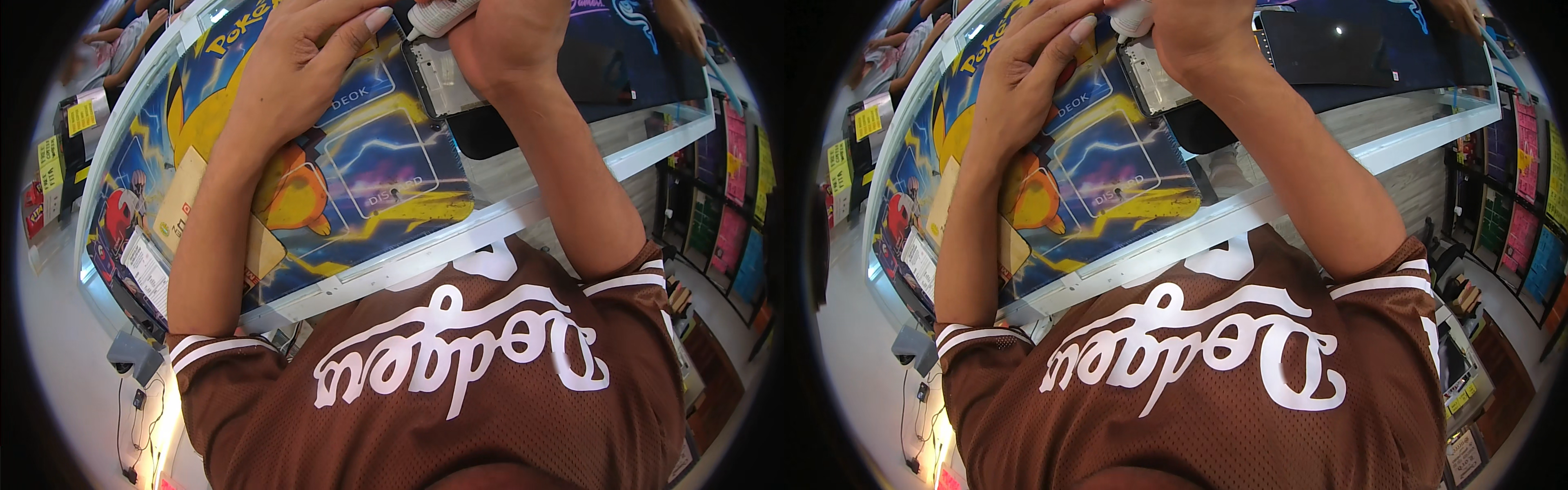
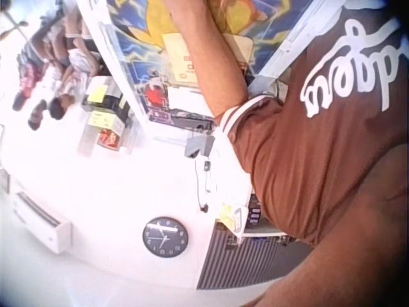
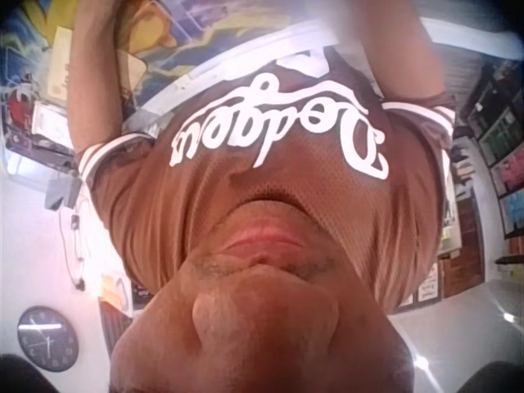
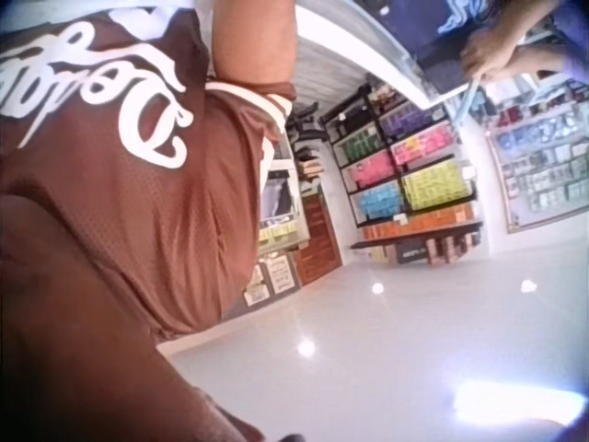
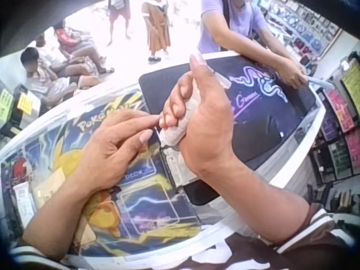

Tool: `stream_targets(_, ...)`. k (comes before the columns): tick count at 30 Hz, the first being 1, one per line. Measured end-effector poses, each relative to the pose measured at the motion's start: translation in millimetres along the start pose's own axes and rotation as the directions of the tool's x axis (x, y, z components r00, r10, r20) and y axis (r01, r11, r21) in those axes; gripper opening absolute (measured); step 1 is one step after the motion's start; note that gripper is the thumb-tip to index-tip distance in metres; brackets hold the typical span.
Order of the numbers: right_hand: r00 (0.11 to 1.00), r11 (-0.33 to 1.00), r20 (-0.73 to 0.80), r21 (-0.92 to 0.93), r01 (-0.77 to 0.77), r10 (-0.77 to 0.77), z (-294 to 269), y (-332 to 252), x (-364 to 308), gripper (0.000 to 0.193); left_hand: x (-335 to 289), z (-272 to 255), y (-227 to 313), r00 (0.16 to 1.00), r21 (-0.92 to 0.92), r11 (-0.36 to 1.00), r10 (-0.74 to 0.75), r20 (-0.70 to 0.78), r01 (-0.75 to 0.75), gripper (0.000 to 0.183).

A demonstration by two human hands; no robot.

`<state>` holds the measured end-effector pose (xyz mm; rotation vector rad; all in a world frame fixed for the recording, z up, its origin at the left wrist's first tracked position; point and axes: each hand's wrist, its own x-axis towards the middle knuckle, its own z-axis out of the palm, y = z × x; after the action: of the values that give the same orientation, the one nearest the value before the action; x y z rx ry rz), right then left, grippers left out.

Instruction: The person applies adhesive to the internal components of a disassembled smartphone and reassembles it. They then handle a small electronic component and a packaged item at the counter.

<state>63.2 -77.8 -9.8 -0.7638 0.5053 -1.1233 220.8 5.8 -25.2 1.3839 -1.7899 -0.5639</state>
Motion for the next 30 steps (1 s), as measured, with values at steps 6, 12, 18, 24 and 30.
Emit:
stream_targets(6,0.999,0.999,0.033,-0.005,0.038,-0.038,-6.4,4.1,3.7,0.042,0.3,-0.5,-0.1,1.000,-0.024,1.000,0.004,0.017,-0.004,0.027)
stream_targets(12,0.999,0.999,0.014,-0.032,0.035,-0.035,-2.4,3.5,0.6,0.042,0.9,-1.5,-1.9,1.000,0.017,1.000,0.017,0.020,-0.017,0.027)
stream_targets(18,1.000,1.000,0.001,0.004,0.017,-0.017,0.0,3.5,-0.5,0.041,0.2,0.1,-2.8,1.000,-0.023,0.999,0.025,0.009,-0.025,0.027)
stream_targets(24,0.999,0.999,0.015,-0.003,0.032,-0.032,-2.0,4.2,-0.1,0.041,0.5,0.9,-4.1,0.999,-0.033,0.999,0.032,0.013,-0.032,0.027)
stream_targets(30,0.995,0.997,0.064,-0.001,0.081,-0.081,-8.5,8.6,3.9,0.041,0.6,0.9,-4.2,0.999,-0.003,0.999,0.042,0.008,-0.042,0.027)
